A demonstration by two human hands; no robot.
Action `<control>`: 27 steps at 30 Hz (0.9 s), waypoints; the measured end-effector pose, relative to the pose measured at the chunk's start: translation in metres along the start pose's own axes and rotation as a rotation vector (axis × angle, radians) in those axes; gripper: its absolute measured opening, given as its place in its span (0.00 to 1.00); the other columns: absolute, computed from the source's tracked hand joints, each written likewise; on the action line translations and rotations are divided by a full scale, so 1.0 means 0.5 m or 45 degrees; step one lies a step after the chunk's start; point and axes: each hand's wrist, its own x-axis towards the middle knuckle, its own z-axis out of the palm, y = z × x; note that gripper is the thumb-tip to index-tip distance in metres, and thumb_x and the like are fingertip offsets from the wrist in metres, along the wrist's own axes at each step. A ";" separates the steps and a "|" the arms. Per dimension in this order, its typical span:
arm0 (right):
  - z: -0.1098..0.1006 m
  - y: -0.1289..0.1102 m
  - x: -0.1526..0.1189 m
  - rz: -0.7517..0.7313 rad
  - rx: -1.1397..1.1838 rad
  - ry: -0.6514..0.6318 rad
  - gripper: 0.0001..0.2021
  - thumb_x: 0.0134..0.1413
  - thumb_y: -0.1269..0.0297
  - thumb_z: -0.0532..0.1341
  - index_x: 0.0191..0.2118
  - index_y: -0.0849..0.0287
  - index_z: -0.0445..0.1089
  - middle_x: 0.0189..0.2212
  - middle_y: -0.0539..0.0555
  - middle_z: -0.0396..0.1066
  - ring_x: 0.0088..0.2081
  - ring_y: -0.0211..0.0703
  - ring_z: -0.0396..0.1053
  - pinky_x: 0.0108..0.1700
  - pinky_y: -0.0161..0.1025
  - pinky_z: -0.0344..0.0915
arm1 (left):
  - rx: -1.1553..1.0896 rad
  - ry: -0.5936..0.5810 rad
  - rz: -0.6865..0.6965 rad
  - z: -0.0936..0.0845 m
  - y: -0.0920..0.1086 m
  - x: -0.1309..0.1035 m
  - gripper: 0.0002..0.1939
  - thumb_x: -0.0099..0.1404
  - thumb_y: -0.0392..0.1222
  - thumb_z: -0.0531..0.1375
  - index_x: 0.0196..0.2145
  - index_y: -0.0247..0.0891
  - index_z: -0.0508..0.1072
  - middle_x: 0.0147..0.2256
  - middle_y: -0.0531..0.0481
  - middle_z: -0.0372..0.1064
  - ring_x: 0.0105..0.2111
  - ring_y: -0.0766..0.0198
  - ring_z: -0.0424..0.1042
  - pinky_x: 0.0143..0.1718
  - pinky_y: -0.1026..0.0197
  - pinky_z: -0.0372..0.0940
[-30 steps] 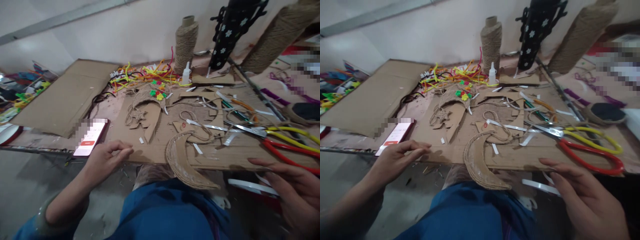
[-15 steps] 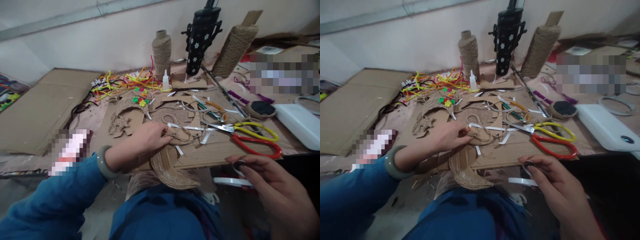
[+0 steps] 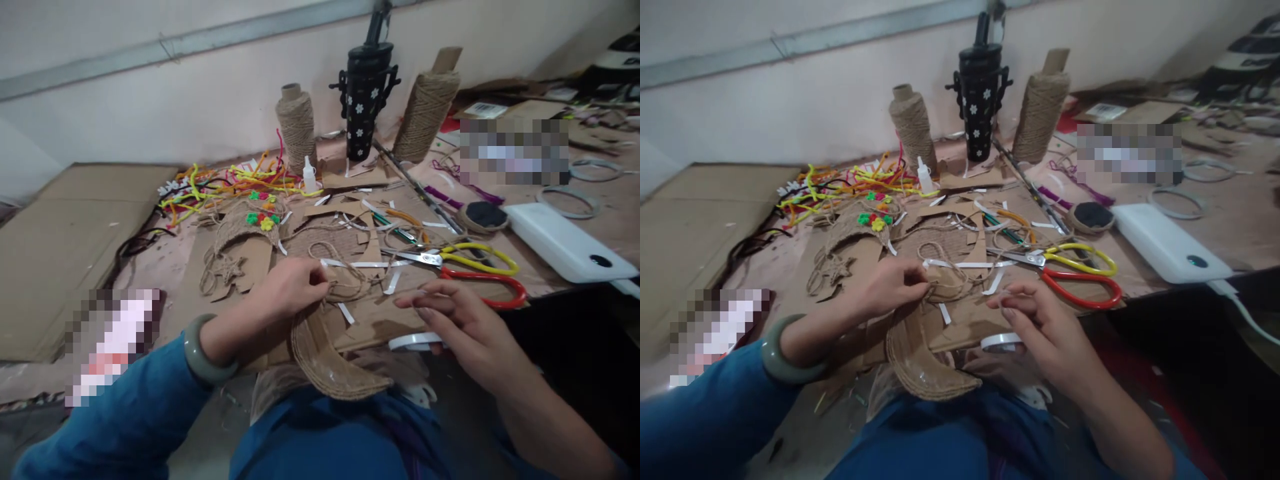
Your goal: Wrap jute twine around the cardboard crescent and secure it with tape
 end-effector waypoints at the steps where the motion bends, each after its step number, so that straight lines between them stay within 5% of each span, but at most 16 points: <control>1: 0.007 -0.005 0.003 0.009 0.008 -0.015 0.12 0.56 0.56 0.58 0.42 0.54 0.58 0.40 0.58 0.74 0.29 0.39 0.71 0.18 0.29 0.64 | -0.040 0.000 -0.004 0.001 0.000 -0.001 0.08 0.54 0.36 0.55 0.25 0.38 0.74 0.22 0.53 0.69 0.22 0.67 0.65 0.24 0.65 0.55; 7: 0.020 -0.035 0.022 -0.078 -0.135 -0.129 0.14 0.58 0.58 0.55 0.47 0.52 0.53 0.40 0.56 0.74 0.25 0.38 0.71 0.19 0.33 0.64 | -0.308 -0.094 -0.012 0.011 0.001 -0.004 0.12 0.57 0.37 0.54 0.35 0.37 0.76 0.23 0.55 0.70 0.21 0.69 0.64 0.22 0.67 0.57; 15: 0.038 -0.099 0.062 -0.356 -0.784 -0.147 0.24 0.55 0.65 0.56 0.57 0.52 0.50 0.37 0.52 0.76 0.30 0.43 0.73 0.32 0.39 0.66 | -0.926 -0.218 -0.266 0.012 0.027 -0.017 0.06 0.51 0.39 0.61 0.28 0.36 0.76 0.21 0.55 0.68 0.20 0.69 0.63 0.22 0.66 0.56; 27: 0.075 -0.116 0.080 -0.479 -1.006 -0.336 0.27 0.55 0.66 0.56 0.60 0.53 0.48 0.38 0.54 0.73 0.31 0.44 0.72 0.35 0.42 0.67 | -1.422 -0.273 -0.353 0.009 0.046 -0.036 0.03 0.46 0.35 0.62 0.23 0.35 0.72 0.19 0.56 0.63 0.19 0.72 0.61 0.22 0.66 0.56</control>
